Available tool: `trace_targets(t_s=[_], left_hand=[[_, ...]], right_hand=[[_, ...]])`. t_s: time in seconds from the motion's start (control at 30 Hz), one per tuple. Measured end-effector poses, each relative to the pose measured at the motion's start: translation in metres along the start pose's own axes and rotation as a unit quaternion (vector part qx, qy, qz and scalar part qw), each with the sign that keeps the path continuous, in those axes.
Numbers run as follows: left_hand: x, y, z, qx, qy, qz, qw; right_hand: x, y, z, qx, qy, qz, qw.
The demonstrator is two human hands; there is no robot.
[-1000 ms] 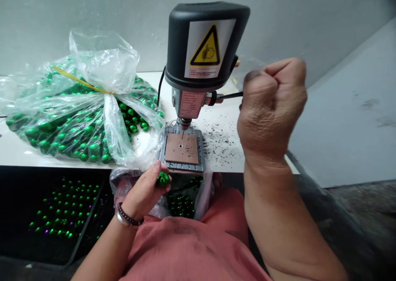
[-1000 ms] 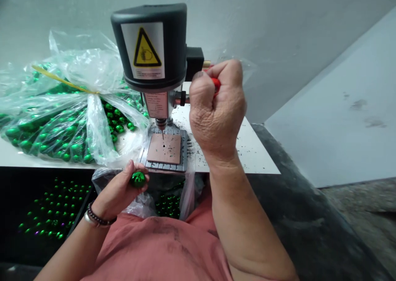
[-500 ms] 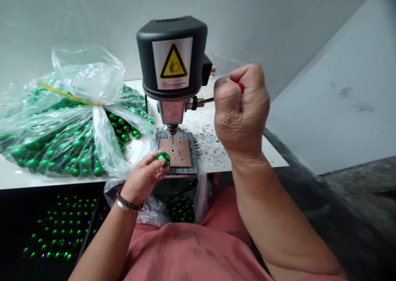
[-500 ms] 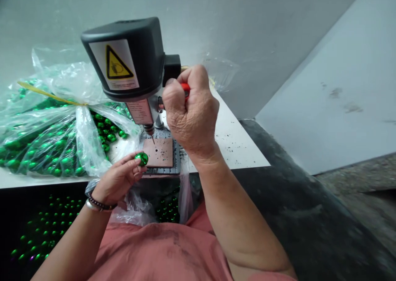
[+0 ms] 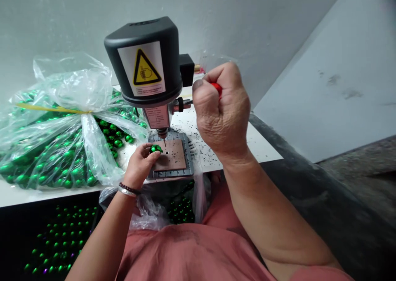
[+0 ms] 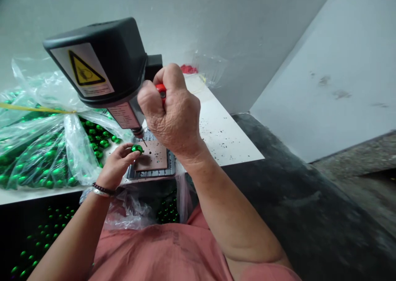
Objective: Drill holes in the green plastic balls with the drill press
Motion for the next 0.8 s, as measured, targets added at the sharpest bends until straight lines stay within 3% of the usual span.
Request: trace_targets(t_s=[0.27, 0.47, 0.63, 0.8], left_hand=[[0.008, -0.015, 0.019, 0.039, -0.164, 0.034, 0.985], [0.014, -0.015, 0.009, 0.069, -0.302, 0.036, 0.950], [0.020, -0.017, 0.000, 0.088, -0.308, 0.062, 0.945], [0.018, -0.021, 0.004, 0.103, -0.292, 0.092, 0.946]], right_hand=[[-0.003, 0.000, 0.000, 0.008, 0.010, 0.012, 1.000], [-0.003, 0.000, 0.001, 0.007, -0.004, 0.014, 1.000], [-0.003, 0.000, 0.001, 0.008, -0.003, 0.014, 1.000], [-0.003, 0.003, 0.000, 0.011, 0.012, 0.013, 1.000]])
Point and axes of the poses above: each hand's wrist, its own y-axis away from the middle knuckle, its own x-axis out of the palm, z = x × y, the point moved 1 cm from there along -y, towards the middle knuckle, and after that the axes turned 8 degrees about x, right-handed, at the moved point
